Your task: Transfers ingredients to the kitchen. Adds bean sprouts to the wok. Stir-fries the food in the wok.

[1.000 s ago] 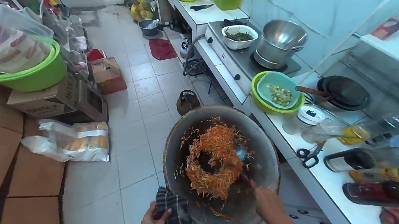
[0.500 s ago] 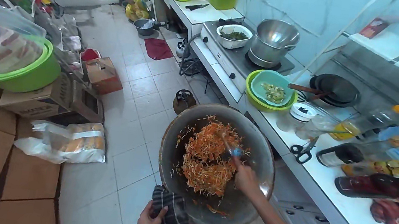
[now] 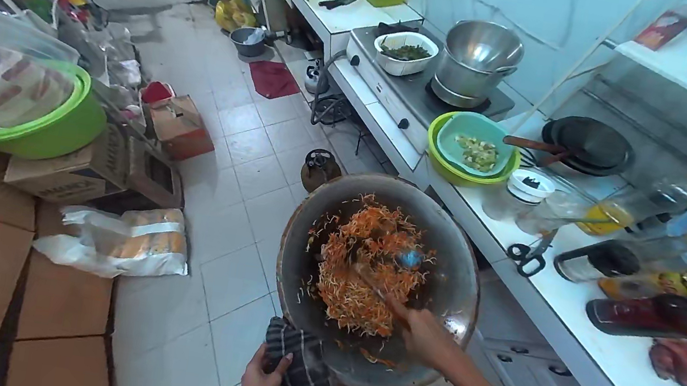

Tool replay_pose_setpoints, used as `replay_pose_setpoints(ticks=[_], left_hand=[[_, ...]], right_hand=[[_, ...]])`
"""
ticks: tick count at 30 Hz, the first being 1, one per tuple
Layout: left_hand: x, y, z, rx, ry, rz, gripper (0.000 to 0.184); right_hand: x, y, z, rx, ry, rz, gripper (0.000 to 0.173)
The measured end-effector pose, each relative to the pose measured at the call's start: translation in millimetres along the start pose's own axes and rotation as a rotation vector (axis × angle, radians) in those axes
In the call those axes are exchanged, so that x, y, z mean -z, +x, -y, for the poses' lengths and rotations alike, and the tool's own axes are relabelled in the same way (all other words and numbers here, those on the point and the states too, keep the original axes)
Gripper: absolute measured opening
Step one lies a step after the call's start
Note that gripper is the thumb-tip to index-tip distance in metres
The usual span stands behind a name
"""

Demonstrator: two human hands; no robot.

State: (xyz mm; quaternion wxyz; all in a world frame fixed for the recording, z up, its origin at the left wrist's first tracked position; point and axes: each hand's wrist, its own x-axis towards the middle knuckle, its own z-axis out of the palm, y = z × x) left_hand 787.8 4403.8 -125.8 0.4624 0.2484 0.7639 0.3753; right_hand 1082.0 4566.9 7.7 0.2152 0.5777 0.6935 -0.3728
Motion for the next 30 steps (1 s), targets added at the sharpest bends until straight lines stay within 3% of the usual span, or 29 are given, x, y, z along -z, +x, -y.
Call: replay_pose_setpoints(ticks=[2, 4, 7, 10, 15, 17, 20, 23, 27, 30], left_hand=[[-2, -2, -3, 0.002, -0.009, -0.001, 0.051], [-3, -3, -4, 0.012, -0.01, -0.014, 0.054], [-4, 0, -4, 0.017, 0.0, -0.014, 0.055], [-3, -4, -5, 0.006, -0.031, 0.008, 0.054], [-3, -4, -3, 0.012, -0.023, 0.004, 0.054], [-3, -2, -3, 0.008, -0.02, -0.004, 0.053], [-3, -3, -2, -0.005, -0.027, -0.018, 0.049], [-4, -2, -3, -0.004, -0.014, -0.015, 0.044], [0, -2, -1, -0.001, -0.005, -0.002, 0.048], [-2, -2, 0, 0.001, -0.022, -0.026, 0.051]], right_hand=[[12, -51, 12, -0.027, -0.062, 0.075, 0.069], [5, -70, 14, -0.09, -0.087, 0.11, 0.069], [-30, -24, -5, -0.208, -0.03, -0.015, 0.076], [-23, 1, -10, -0.246, -0.026, -0.101, 0.074], [13, -79, -4, -0.131, -0.18, 0.151, 0.07], [6, -68, -14, -0.184, -0.184, 0.133, 0.069], [3, -11, -12, -0.28, -0.082, -0.057, 0.065], [-17, 29, 4, -0.26, -0.036, -0.139, 0.08], [-9, 0, -16, -0.051, -0.068, 0.027, 0.069], [37, -22, -16, -0.149, -0.097, 0.023, 0.06]])
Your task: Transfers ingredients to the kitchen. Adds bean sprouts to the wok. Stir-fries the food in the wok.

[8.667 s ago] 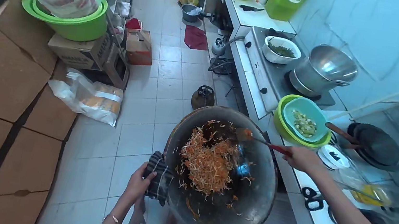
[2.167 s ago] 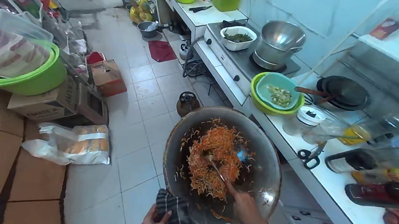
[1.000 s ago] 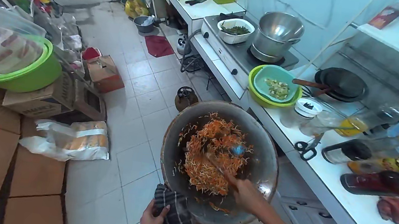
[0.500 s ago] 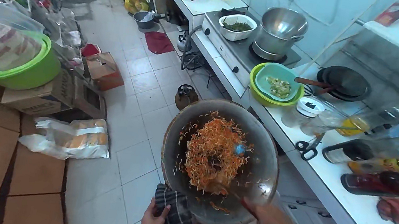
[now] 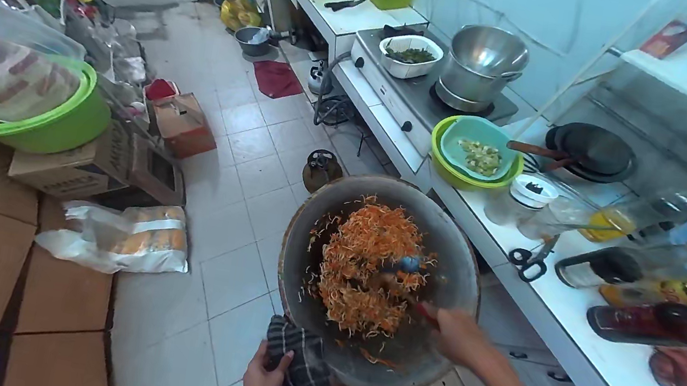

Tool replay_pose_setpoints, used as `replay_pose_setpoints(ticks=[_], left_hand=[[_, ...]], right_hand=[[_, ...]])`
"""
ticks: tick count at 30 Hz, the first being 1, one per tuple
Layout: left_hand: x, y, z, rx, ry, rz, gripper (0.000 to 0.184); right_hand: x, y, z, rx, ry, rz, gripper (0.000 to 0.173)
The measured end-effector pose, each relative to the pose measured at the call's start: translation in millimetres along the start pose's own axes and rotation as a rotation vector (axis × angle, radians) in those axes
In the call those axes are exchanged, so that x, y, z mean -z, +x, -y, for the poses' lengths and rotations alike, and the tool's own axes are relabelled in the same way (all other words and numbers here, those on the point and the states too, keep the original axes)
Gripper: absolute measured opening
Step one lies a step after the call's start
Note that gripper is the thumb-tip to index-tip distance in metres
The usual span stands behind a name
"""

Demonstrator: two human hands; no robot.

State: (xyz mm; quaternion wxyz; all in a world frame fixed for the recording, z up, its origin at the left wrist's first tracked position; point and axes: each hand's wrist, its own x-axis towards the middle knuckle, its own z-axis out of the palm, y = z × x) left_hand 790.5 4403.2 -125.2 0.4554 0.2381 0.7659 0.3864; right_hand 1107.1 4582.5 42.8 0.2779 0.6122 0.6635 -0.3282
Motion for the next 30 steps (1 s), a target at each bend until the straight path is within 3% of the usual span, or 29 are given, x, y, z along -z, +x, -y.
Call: replay_pose_setpoints(ticks=[2, 4, 6, 10, 13, 16, 18, 20, 25, 27, 30], left_hand=[[-1, 0, -1, -0.006, 0.006, -0.015, 0.048], [-3, 0, 0, -0.018, 0.011, -0.015, 0.045], [0, 1, -1, -0.02, 0.01, 0.002, 0.043], [4, -1, 3, 0.003, -0.017, 0.032, 0.045], [4, -2, 1, 0.012, -0.013, 0.023, 0.045], [3, -3, 2, 0.013, 0.004, 0.034, 0.045], [6, 2, 1, 0.008, 0.017, 0.05, 0.044], [10, 3, 2, 0.019, 0.015, 0.076, 0.042], [12, 1, 4, 0.021, 0.004, 0.097, 0.039], [11, 1, 4, 0.018, 0.019, 0.089, 0.038], [11, 2, 2, 0.011, 0.029, 0.095, 0.043]], right_hand=[[7, 13, 8, -0.105, 0.074, -0.147, 0.064], [-13, 42, 14, -0.137, 0.112, -0.246, 0.071], [-34, 49, 19, -0.06, 0.075, -0.142, 0.078], [3, 15, -1, 0.088, 0.007, 0.062, 0.054], [30, 21, 4, -0.045, 0.106, -0.07, 0.049], [-9, 66, 22, -0.028, 0.28, -0.252, 0.063], [-39, 73, 30, 0.095, 0.28, -0.187, 0.069], [-47, 43, 28, 0.149, 0.197, -0.084, 0.068], [-38, -55, 25, 0.027, 0.049, 0.05, 0.072], [-58, -40, 23, -0.046, 0.041, 0.061, 0.078], [-69, 17, 27, -0.142, 0.122, -0.085, 0.079]])
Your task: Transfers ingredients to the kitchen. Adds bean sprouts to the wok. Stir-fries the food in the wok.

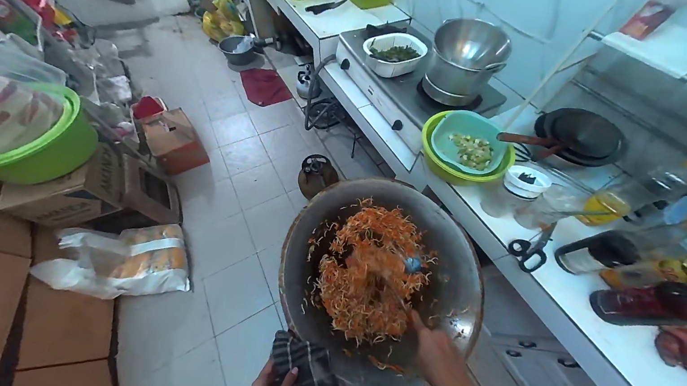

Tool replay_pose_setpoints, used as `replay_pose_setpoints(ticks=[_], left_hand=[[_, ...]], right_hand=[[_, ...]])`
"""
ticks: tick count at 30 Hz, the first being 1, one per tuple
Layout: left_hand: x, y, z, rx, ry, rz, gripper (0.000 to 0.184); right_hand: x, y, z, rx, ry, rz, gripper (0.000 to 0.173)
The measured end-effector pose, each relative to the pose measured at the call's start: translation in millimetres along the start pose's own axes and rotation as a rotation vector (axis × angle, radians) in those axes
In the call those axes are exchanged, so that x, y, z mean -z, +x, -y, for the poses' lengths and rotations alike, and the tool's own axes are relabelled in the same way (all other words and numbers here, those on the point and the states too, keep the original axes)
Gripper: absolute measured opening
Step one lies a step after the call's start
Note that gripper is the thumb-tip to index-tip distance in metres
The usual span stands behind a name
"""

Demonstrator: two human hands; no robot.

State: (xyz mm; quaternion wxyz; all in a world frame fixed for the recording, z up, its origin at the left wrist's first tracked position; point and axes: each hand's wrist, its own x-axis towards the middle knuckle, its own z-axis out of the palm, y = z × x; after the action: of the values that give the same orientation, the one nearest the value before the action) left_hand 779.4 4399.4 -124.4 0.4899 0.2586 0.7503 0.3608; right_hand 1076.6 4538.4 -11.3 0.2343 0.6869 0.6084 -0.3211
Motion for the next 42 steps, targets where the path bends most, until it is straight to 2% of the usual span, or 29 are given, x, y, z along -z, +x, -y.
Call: replay_pose_setpoints(ticks=[3, 7, 10, 13, 16, 18, 21, 25, 28, 31, 35, 42], left_hand=[[0, -2, -2, -0.008, 0.016, 0.013, 0.043], [3, -1, 1, -0.026, 0.033, 0.02, 0.042], [0, -3, 4, -0.021, 0.02, 0.006, 0.043], [-3, -3, 4, -0.025, 0.03, -0.024, 0.041], [-5, -3, 6, -0.019, 0.032, -0.022, 0.041], [-5, -3, 5, -0.008, 0.035, -0.014, 0.042], [1, -8, 1, 0.018, 0.009, -0.006, 0.043], [6, -18, 2, 0.046, -0.016, -0.031, 0.05], [4, -25, 2, 0.058, -0.043, -0.031, 0.053], [1, -28, -4, 0.055, -0.019, -0.018, 0.054], [0, -31, -7, 0.05, 0.002, -0.014, 0.058], [1, -28, -11, 0.065, 0.034, -0.022, 0.058]], right_hand=[[-17, 29, 12, 0.013, 0.073, -0.055, 0.086], [-3, -20, -13, 0.221, -0.019, 0.099, 0.074], [44, -50, -29, 0.099, -0.142, 0.117, 0.07], [69, -28, -33, -0.026, -0.043, -0.028, 0.063], [41, 32, -35, 0.003, 0.063, -0.169, 0.071], [22, 44, -32, 0.065, 0.06, -0.094, 0.075], [28, 4, -38, 0.137, 0.013, 0.026, 0.07], [23, -47, -58, 0.107, 0.002, -0.007, 0.067], [-12, -32, -71, 0.022, 0.001, 0.041, 0.078], [-49, -2, -98, 0.027, 0.029, 0.032, 0.084], [-65, -8, -123, 0.051, 0.149, 0.081, 0.092], [-82, -18, -146, 0.046, 0.338, -0.132, 0.078]])
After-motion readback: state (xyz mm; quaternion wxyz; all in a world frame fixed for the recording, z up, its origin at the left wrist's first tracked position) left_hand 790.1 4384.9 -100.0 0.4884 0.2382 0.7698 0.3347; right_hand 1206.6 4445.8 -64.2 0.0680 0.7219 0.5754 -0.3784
